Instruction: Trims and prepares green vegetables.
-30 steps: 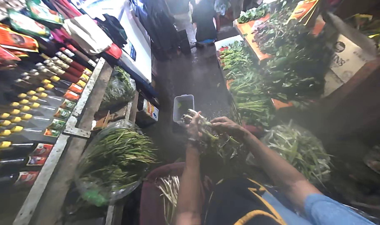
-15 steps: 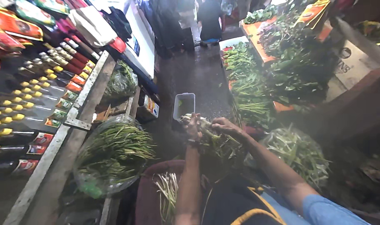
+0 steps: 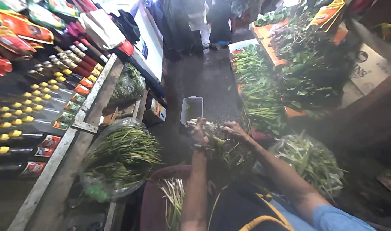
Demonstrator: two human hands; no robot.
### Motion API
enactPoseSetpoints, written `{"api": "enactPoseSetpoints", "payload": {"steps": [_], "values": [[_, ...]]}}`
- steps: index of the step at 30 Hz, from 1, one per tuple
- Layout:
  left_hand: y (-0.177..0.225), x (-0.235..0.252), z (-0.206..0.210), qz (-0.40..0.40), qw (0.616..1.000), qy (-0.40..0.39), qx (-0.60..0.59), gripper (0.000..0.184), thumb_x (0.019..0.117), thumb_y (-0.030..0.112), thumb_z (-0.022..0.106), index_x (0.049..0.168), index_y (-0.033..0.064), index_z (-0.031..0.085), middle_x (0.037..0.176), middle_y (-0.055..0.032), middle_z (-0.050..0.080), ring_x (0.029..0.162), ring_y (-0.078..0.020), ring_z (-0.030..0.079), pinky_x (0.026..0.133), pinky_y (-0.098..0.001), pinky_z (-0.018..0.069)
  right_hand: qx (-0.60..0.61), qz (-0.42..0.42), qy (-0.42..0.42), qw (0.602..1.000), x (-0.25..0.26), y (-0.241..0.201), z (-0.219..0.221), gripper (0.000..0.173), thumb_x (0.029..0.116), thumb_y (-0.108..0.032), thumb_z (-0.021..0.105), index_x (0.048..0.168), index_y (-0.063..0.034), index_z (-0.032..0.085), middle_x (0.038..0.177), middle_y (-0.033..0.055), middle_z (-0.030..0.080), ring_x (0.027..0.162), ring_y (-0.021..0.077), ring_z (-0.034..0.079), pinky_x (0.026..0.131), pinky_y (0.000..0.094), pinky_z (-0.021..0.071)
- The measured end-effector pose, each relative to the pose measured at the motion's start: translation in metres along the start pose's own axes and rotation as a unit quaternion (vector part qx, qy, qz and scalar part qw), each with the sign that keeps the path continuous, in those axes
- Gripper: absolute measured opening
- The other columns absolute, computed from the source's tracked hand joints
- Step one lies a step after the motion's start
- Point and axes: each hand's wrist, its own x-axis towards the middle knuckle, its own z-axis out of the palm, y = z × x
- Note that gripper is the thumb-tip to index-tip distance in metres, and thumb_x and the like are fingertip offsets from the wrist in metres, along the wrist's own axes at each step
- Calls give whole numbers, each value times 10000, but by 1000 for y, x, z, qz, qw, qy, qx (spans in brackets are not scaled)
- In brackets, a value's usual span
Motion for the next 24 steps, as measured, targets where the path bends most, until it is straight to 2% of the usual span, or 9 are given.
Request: {"api": "enactPoseSetpoints", "payload": {"steps": [4,7,10,12,14,16,20,22,24], "values": [[6,-3,-4,5,1000,-3,-10,158,1001,-15,560,863,28,625,681,-35,658,492,-52,536,482,-183,472,133,41,77,987,-1,9,-6,242,1028,-89,500,1018,60,691,832,44,639,703,37,545,695,231,481],[3,-10,-14,-4,999,-47,9,135,993,-29,556,892,26,627,676,-36,656,501,-56,552,487,-188,485,247,56,118,960,0,8,-14,219,1053,-54,475,1000,55,658,729,-18,586,591,3,510,587,178,464],[-10,-23,-26,-40,987,-132,82,109,992,-21,559,1084,-31,616,754,-47,673,576,-72,596,542,-209,519,294,25,131,946,7,0,-15,218,1052,-33,435,971,22,630,704,-30,571,567,12,507,571,175,470],[-22,-38,-30,-54,968,-199,140,287,983,6,588,1259,-71,579,853,-61,691,686,-85,646,646,-238,561,323,-7,125,938,16,-8,-11,222,1054,-61,426,961,-27,625,734,-32,588,581,25,516,575,194,483],[-35,-49,-31,-61,960,-222,157,431,929,-2,639,1345,-68,551,911,-75,694,710,-88,647,662,-255,569,344,-35,112,932,22,-23,-2,218,1047,-102,444,957,-70,641,728,-48,602,567,22,519,561,201,489],[-37,-54,-29,-79,962,-213,149,409,907,-10,673,1303,-51,578,876,-48,693,684,-73,635,632,-240,553,349,-42,97,931,23,-44,8,206,1038,-136,473,937,-96,648,673,-66,574,538,21,499,542,206,476],[-32,-56,-32,-85,974,-187,92,87,926,-23,650,1006,-8,621,738,-6,652,607,-53,593,558,-209,504,332,-43,98,937,23,-66,25,176,1038,-131,514,947,-87,659,646,-70,575,528,15,503,535,200,475],[-31,-58,-35,-86,975,-188,82,60,927,-25,635,977,2,617,731,-1,648,607,-54,595,559,-208,505,332,-47,106,936,25,-67,29,179,1040,-138,517,964,-94,673,650,-78,574,523,6,489,527,191,463],[-33,-59,-38,-98,974,-182,91,74,939,-16,643,1010,-12,623,746,-12,652,622,-61,602,575,-215,514,341,-51,111,932,26,-64,31,186,1043,-143,524,989,-99,696,672,-81,585,522,1,477,515,188,450]]}}
